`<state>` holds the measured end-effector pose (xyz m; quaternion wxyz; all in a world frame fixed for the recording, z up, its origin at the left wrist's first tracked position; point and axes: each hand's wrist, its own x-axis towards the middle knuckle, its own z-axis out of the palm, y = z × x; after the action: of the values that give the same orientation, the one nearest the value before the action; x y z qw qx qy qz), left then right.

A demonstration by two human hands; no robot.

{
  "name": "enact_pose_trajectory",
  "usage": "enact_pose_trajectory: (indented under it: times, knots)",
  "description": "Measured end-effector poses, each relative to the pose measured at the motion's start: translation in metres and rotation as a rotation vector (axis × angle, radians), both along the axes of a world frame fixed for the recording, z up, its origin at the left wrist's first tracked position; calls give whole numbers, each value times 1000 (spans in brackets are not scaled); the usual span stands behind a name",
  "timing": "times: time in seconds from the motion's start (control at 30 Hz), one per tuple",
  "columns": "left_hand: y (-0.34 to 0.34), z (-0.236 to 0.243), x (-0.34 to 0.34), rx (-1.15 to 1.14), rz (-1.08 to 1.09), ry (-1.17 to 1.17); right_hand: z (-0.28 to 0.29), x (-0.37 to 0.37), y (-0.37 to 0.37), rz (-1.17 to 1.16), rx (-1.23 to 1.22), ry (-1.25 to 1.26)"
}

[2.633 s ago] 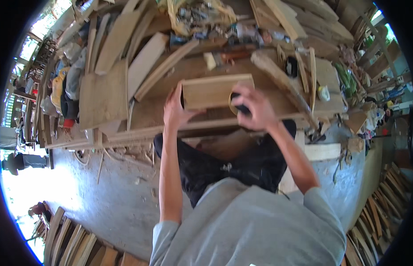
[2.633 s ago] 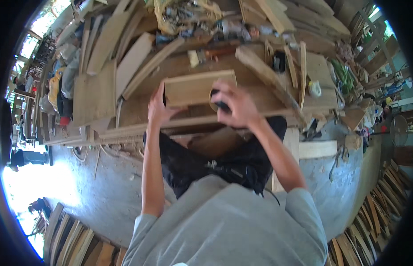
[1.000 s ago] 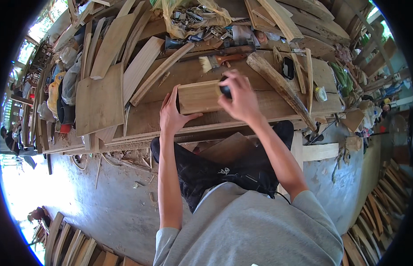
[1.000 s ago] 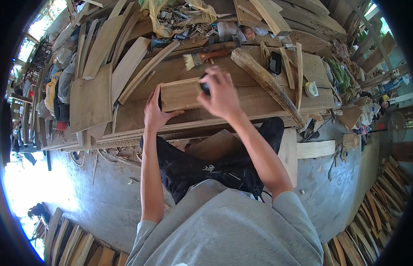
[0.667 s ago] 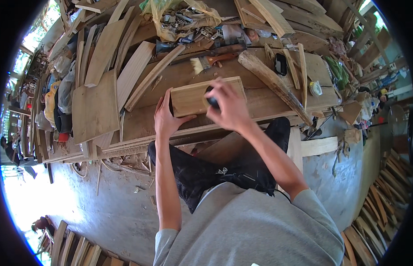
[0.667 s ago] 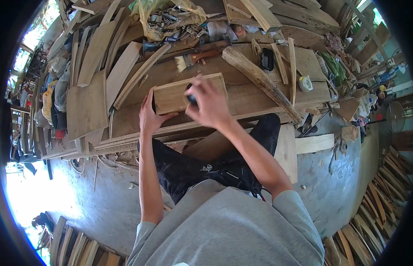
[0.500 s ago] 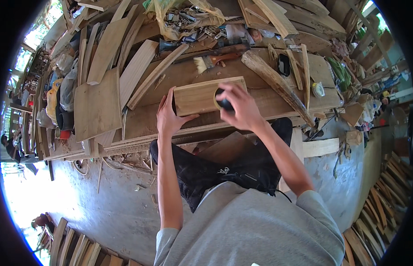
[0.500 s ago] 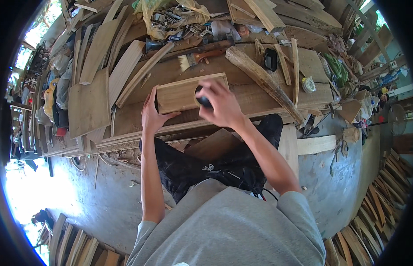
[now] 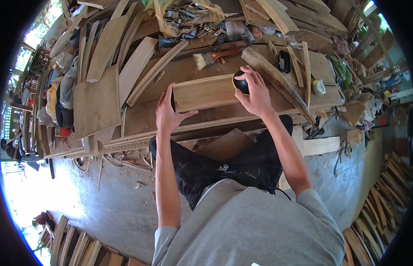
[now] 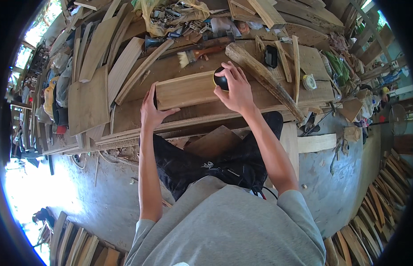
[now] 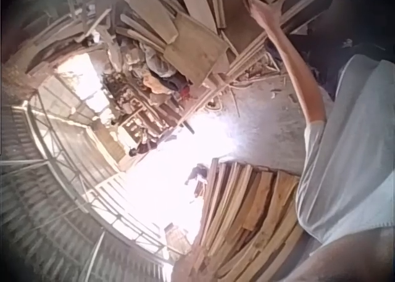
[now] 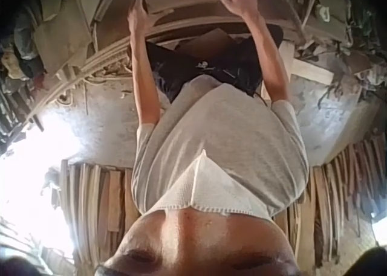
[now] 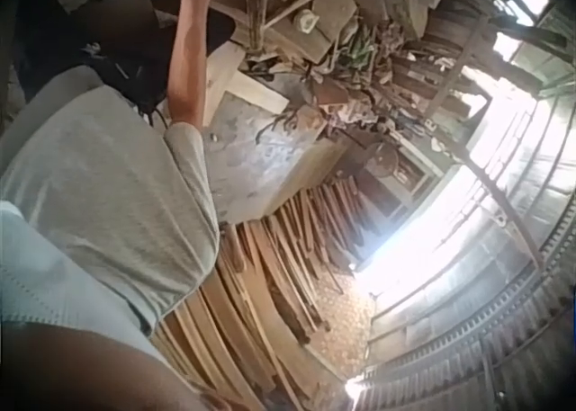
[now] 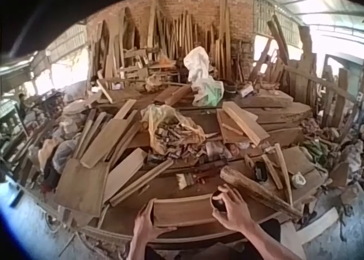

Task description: The recorder measures, chisels, sands, and brushes a piece of wood in a workshop.

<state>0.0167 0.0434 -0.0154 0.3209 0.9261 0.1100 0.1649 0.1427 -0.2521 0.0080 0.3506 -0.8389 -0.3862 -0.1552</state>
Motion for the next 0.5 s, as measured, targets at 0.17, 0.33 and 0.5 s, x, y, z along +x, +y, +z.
enact_pose_trajectory:
  times: [0.17,0.33,0.5]
  knots:
    - [1,-3,1,30,-14,-13,0,0,22,246,-163,32]
    - [2,-3,2,42,1,-19,7,-2,51,-5,-141,58]
    - [4,-5,0,10,-19,35,5,-20,94,433,-149,-30]
